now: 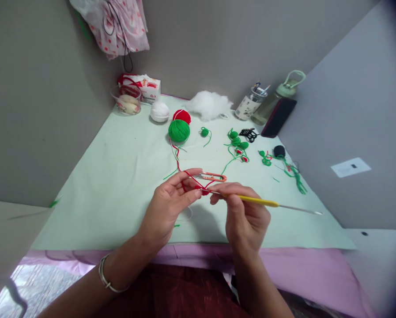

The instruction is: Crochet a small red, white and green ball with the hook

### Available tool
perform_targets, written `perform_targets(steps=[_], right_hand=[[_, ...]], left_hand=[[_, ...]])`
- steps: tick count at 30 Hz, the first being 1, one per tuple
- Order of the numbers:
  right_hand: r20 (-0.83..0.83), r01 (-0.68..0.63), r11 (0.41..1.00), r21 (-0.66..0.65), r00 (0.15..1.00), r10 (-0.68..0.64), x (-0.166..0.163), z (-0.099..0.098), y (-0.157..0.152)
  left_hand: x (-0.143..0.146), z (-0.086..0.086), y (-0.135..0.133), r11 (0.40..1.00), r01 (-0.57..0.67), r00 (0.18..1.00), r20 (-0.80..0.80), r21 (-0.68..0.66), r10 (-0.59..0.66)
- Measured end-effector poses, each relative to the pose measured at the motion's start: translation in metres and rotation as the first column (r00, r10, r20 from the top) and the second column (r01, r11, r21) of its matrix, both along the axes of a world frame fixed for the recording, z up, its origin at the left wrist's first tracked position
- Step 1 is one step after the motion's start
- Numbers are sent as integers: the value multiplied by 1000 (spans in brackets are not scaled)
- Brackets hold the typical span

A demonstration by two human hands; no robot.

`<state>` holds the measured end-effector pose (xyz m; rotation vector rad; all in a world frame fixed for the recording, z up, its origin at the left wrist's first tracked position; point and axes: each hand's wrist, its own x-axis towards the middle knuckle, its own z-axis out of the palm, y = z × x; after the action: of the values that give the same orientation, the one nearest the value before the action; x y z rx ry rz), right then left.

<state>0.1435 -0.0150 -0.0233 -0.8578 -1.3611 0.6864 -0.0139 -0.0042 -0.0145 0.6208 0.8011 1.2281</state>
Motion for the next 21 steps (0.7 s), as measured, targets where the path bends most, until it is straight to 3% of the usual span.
perform_targets(steps=[9,21], right_hand=[[180,-5,990,138,984,-20,3,1,-2],[211,-23,990,141,977,-7,5,2,-2]], left_hand=[[-2,-2,1,998,1,992,-125,55,6],[-4,8,0,996,-7,950,-312,85,33]])
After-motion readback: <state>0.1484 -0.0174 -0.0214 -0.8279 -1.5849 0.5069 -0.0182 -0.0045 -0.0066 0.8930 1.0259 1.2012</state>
